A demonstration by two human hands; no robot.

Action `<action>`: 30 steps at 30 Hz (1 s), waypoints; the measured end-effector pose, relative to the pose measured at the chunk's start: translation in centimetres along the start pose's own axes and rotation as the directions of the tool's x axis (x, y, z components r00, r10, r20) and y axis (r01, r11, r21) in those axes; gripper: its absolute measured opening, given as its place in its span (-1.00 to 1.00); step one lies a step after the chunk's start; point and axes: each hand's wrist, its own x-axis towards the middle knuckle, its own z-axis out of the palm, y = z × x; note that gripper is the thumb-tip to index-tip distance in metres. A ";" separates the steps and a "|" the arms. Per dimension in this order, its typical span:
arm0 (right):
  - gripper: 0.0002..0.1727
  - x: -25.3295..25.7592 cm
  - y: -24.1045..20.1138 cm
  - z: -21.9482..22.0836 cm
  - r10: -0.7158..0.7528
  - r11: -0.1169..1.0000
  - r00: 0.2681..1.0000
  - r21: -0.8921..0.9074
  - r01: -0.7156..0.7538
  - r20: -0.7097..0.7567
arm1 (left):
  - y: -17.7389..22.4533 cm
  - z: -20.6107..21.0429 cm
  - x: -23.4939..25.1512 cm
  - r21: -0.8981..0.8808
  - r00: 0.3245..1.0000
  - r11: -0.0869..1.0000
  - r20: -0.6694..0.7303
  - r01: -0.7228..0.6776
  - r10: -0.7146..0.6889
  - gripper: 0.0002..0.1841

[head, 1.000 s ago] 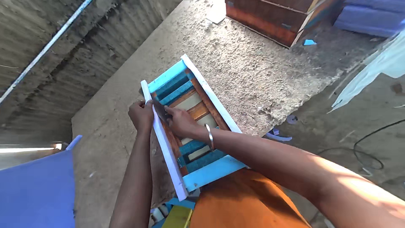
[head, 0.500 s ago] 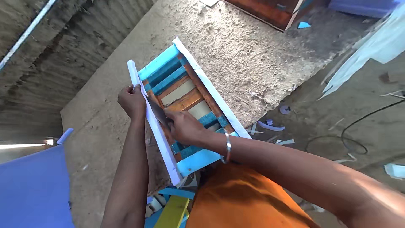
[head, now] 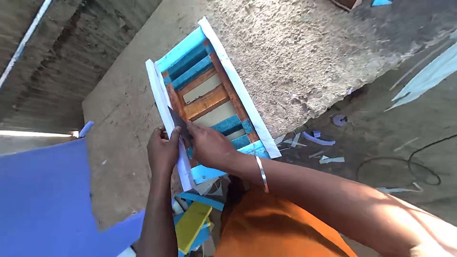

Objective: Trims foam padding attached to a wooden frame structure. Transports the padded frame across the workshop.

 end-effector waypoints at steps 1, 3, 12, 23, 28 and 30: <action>-0.30 0.2 0.0 -0.1 0.002 1.000 1.000 0.005 -0.002 0.010 | 0.0 0.2 -0.2 0.016 1.000 1.000 -0.031 0.000 0.001 -0.49; -0.29 -0.3 0.0 -0.1 -0.005 1.000 1.000 0.004 0.005 0.009 | 0.1 0.5 0.0 0.036 0.996 0.999 -0.087 -0.005 0.008 -0.54; -0.33 -9.3 0.7 1.0 -0.002 0.998 1.000 -0.057 0.003 0.021 | -0.7 1.1 -0.1 -0.075 0.970 0.993 -0.233 -0.092 0.072 -0.60; -0.36 -13.0 0.0 3.7 -0.032 0.998 0.997 -0.051 0.029 -0.067 | -0.9 1.1 0.1 -0.099 0.953 0.979 -0.262 -0.181 0.149 -0.63; -0.40 -14.1 0.8 4.5 -0.038 0.999 0.997 0.021 0.039 -0.069 | -0.2 0.8 -0.1 -0.134 0.933 0.968 -0.321 -0.211 0.159 -0.63; -0.39 -11.3 0.3 4.6 -0.041 0.999 0.997 0.004 0.041 -0.062 | -0.1 0.8 -0.3 -0.129 0.925 0.966 -0.342 -0.223 0.168 -0.63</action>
